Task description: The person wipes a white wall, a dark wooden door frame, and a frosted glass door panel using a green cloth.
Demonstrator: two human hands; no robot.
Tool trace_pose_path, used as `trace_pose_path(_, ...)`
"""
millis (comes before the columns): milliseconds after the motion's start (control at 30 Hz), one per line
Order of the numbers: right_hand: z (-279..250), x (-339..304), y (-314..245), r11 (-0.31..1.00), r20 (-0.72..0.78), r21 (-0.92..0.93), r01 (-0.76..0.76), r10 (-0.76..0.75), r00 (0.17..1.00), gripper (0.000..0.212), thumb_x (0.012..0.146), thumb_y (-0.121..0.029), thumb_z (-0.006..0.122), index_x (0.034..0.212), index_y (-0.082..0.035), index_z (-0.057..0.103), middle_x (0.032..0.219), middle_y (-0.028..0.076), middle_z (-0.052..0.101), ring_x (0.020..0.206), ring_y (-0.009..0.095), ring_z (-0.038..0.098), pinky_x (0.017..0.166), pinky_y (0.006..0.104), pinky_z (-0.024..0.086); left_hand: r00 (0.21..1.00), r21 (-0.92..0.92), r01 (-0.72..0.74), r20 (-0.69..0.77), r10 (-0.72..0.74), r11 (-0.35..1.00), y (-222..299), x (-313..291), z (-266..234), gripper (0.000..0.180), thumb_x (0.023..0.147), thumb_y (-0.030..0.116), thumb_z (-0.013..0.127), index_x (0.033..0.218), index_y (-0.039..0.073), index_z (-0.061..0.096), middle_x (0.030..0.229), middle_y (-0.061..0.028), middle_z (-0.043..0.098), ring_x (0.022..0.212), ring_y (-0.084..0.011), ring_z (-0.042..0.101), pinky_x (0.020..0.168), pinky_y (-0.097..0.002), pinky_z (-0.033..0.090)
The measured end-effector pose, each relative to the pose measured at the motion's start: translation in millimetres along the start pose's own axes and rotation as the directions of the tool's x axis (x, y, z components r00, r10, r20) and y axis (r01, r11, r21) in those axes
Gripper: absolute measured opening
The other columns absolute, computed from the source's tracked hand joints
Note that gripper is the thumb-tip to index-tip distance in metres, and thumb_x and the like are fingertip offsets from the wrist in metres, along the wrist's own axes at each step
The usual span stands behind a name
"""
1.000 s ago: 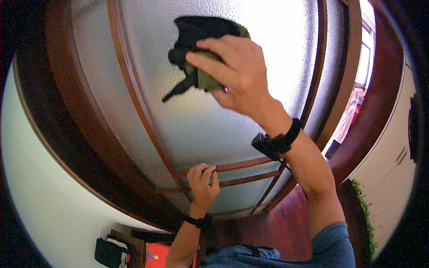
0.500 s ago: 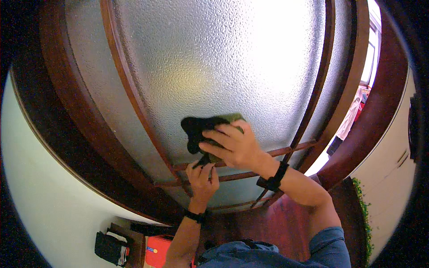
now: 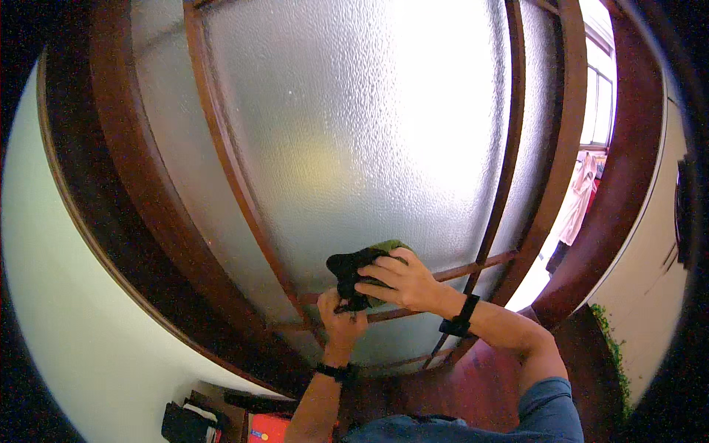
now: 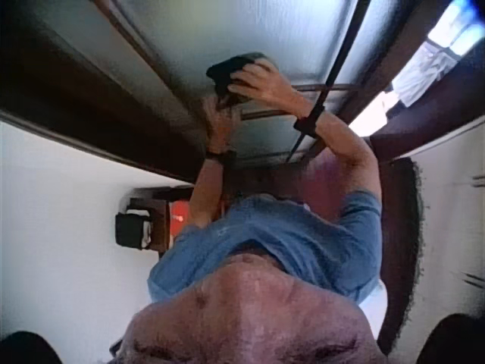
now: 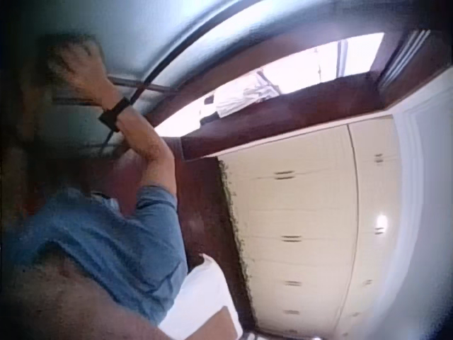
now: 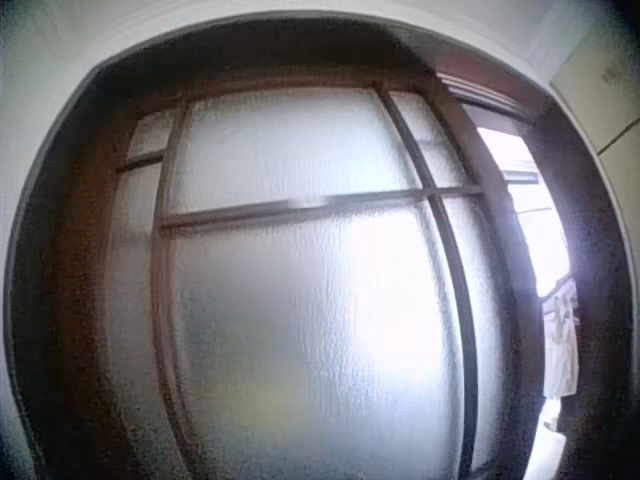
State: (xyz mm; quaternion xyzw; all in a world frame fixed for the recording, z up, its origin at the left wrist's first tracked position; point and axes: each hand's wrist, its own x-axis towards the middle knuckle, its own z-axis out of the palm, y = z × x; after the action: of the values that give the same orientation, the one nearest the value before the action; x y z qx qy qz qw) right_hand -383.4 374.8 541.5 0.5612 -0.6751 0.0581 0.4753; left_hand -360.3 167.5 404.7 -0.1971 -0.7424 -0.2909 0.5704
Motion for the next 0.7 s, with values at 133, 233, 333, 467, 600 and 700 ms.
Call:
trace_pose_path(133,-29,28,25,0.997,-0.061,-0.062,-0.043,0.039,0.997,0.043,0.082,-0.014,0.068,0.123,-0.021,0.076,0.129,0.004,0.068,0.112,0.025,0.061,0.101,0.0457,0.044,0.996,-0.001,-0.071,-0.059,0.07,0.997,-3,-1,9,0.019,0.081,0.001,0.07,0.1,0.004,0.069,0.109,-0.016,0.063,0.099,-0.0361,0.059,0.087,-0.0485,0.047)
trace_pose_path(233,-52,63,56,0.972,-0.216,-0.201,-0.118,0.073,0.974,0.043,0.083,-0.011,0.067,0.125,-0.021,0.074,0.127,0.006,0.067,0.112,0.029,0.061,0.099,0.0486,0.046,0.998,0.036,0.017,0.064,-0.019,0.999,1,-3,5,0.032,0.082,0.006,0.071,0.113,0.01,0.068,0.114,-0.0125,0.064,0.105,-0.0354,0.06,0.094,-0.0523,0.046)
trace_pose_path(333,-81,111,92,0.96,-0.33,-0.239,-0.147,0.062,0.942,0.047,0.082,-0.011,0.069,0.128,-0.021,0.071,0.127,0.008,0.065,0.113,0.034,0.061,0.096,0.0507,0.047,0.997,0.07,0.017,0.072,-0.022,0.997,10,3,-4,0.032,0.081,0.004,0.072,0.113,0.01,0.069,0.115,-0.0126,0.064,0.106,-0.0353,0.06,0.095,-0.0524,0.046)
trace_pose_path(467,-124,160,146,0.936,-0.431,-0.314,-0.162,0.012,0.902,0.059,0.073,-0.009,0.075,0.13,-0.02,0.069,0.127,0.008,0.066,0.115,0.035,0.062,0.094,0.0491,0.05,0.998,0.113,0.024,0.057,-0.03,0.993,18,11,-7,0.029,0.082,-0.004,0.071,0.109,0.007,0.069,0.108,-0.0114,0.063,0.1,-0.0324,0.059,0.088,-0.0477,0.046)
trace_pose_path(600,-142,178,173,0.906,-0.564,-0.375,-0.196,-0.055,0.824,0.058,0.07,-0.013,0.077,0.127,-0.02,0.072,0.124,0.006,0.071,0.113,0.032,0.065,0.093,0.0464,0.051,0.996,0.099,0.021,0.087,-0.029,0.995,18,8,-4,0.03,0.082,-0.005,0.071,0.11,0.006,0.069,0.111,-0.0117,0.062,0.103,-0.0336,0.058,0.09,-0.0488,0.046)
trace_pose_path(700,-125,168,163,0.922,-0.565,-0.348,-0.172,-0.06,0.823,0.057,0.068,-0.014,0.077,0.124,-0.021,0.074,0.122,0.006,0.071,0.111,0.033,0.065,0.092,0.0464,0.051,0.998,0.11,0.002,0.054,-0.008,0.994,17,10,-3,0.031,0.082,-0.005,0.071,0.111,0.006,0.069,0.113,-0.0119,0.062,0.103,-0.0339,0.058,0.091,-0.0492,0.046)
